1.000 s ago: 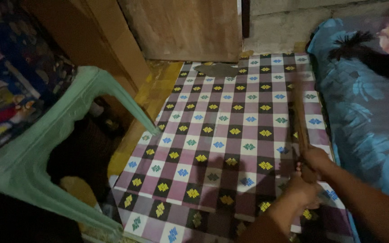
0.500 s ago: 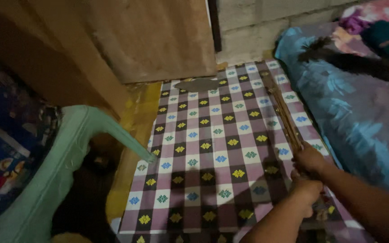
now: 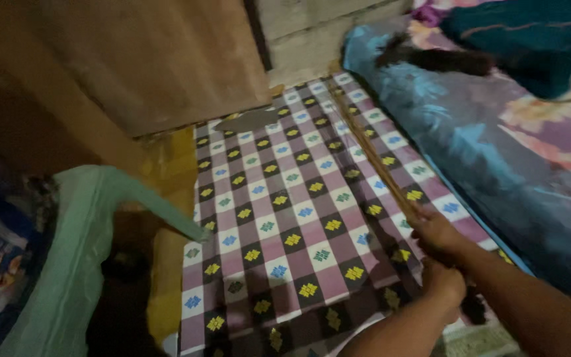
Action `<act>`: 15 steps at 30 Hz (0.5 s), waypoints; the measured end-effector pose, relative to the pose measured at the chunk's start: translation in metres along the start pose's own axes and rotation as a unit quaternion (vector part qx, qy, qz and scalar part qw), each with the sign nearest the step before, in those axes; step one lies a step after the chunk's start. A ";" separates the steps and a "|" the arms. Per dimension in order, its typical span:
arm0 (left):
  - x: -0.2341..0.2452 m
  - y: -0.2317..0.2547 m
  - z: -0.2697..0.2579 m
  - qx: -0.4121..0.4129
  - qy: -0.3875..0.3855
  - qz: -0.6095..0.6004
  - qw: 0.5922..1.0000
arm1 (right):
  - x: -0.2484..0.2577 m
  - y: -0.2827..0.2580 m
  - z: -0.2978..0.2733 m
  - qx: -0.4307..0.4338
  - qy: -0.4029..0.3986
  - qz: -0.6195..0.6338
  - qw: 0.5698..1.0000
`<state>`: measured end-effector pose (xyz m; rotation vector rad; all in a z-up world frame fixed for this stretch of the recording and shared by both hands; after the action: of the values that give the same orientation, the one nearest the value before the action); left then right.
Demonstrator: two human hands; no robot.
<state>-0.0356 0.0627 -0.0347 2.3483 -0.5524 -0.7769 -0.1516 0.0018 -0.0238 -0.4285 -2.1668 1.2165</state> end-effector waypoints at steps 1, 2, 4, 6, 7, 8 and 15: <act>-0.011 -0.003 -0.009 0.006 -0.015 0.004 1.000 | 0.015 -0.002 -0.010 0.038 0.022 -0.072 0.996; -0.022 -0.009 -0.019 0.016 -0.031 0.013 0.999 | 0.032 0.001 -0.022 0.074 0.044 -0.144 0.986; -0.038 -0.024 -0.027 0.036 -0.057 0.035 0.997 | 0.057 0.019 -0.032 0.090 0.082 -0.251 0.960; -0.053 -0.050 -0.036 0.061 -0.084 0.050 0.993 | 0.076 0.057 -0.044 0.045 0.121 -0.333 0.934; -0.057 -0.065 -0.041 0.073 -0.092 0.059 0.991 | 0.078 0.081 -0.049 0.019 0.118 -0.287 0.951; -0.062 -0.076 -0.043 0.082 -0.098 0.060 0.990 | 0.080 0.107 -0.058 -0.007 0.114 -0.240 0.964; -0.073 -0.089 -0.037 0.070 -0.085 0.051 0.993 | 0.061 0.202 -0.077 -0.116 0.013 -0.239 0.964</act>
<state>-0.0487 0.1826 -0.0393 2.3728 -0.8160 -0.9218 -0.1511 0.1916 -0.1439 -0.0048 -2.2232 0.6916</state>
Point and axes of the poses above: each hand's wrist, its own z-axis towards the middle knuckle, its own x-axis out of the back of the hand, y = z × x, the point moved 7 cm from there along z, towards the middle knuckle
